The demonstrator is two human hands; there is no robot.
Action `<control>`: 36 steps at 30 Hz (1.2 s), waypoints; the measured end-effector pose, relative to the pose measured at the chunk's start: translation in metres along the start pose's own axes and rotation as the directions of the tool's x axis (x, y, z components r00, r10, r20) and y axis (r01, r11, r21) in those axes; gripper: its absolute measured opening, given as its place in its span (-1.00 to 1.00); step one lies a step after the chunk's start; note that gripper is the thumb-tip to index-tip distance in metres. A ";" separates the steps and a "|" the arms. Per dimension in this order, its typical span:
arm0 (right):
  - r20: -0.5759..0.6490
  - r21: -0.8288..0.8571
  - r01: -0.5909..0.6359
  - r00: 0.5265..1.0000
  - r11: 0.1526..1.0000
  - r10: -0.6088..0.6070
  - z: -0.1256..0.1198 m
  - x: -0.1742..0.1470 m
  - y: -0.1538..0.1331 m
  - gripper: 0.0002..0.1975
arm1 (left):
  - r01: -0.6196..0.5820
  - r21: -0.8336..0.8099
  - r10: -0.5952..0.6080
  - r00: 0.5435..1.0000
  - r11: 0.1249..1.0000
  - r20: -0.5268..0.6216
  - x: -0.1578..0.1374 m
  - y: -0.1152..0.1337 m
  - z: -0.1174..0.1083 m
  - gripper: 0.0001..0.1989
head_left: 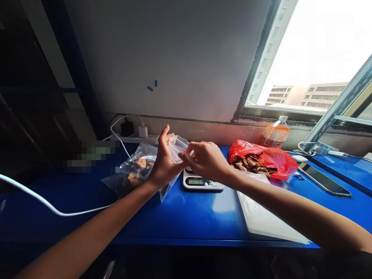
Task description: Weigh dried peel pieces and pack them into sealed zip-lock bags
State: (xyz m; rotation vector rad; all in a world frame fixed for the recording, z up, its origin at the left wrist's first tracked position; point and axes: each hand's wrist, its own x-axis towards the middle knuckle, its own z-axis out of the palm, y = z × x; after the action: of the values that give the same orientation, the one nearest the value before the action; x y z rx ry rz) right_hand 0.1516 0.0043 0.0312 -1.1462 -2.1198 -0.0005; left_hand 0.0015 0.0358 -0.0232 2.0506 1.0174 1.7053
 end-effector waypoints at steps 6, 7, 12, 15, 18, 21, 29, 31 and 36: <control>-0.026 0.219 -0.060 0.997 0.974 0.068 -0.017 -0.014 0.006 -0.81 | 0.010 0.012 -0.011 0.994 1.000 0.105 0.000 0.015 -0.006 0.23; -0.027 0.270 -0.076 0.996 0.960 0.086 -0.020 -0.017 0.009 -0.82 | 0.050 -0.020 -0.047 0.992 0.999 0.113 0.002 0.016 -0.009 0.13; 0.007 0.576 -0.177 0.977 0.798 0.212 -0.029 -0.034 0.022 -0.87 | 0.412 -0.248 -0.361 0.905 0.877 0.226 0.014 0.016 -0.019 -0.61; 0.040 0.676 -0.236 0.958 0.698 0.285 -0.027 -0.041 0.028 -0.81 | 0.527 -0.360 -0.453 0.849 0.770 0.273 0.017 0.015 -0.019 -0.71; 0.055 0.685 -0.261 0.949 0.680 0.309 -0.026 -0.043 0.035 -0.81 | 0.596 -0.367 -0.500 0.801 0.714 0.329 0.017 0.017 -0.018 -0.70; 0.052 0.555 -0.263 0.958 0.789 0.283 -0.028 -0.041 0.041 -0.82 | 0.547 -0.270 -0.460 0.827 0.793 0.324 0.017 0.019 -0.018 -0.72; 0.091 -0.013 0.068 0.994 0.998 -0.066 -0.022 -0.024 0.009 -0.68 | -0.018 0.154 -0.036 0.939 0.988 0.342 0.004 0.030 -0.015 -0.72; 0.109 -0.025 0.122 0.987 0.992 -0.119 -0.018 -0.017 -0.001 -0.69 | -0.082 0.184 0.021 0.950 0.980 0.310 0.001 0.031 -0.013 -0.73; 0.112 0.001 0.074 0.991 0.997 -0.074 -0.013 -0.009 -0.003 -0.56 | -0.010 0.168 -0.032 0.970 0.986 0.242 0.000 0.029 -0.014 -0.78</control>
State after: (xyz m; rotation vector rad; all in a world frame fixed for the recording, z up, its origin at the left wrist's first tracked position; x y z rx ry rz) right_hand 0.1599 -0.0086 0.0361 -1.0911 -2.2606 0.0267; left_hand -0.0024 0.0119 -0.0013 2.2853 1.1204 1.3580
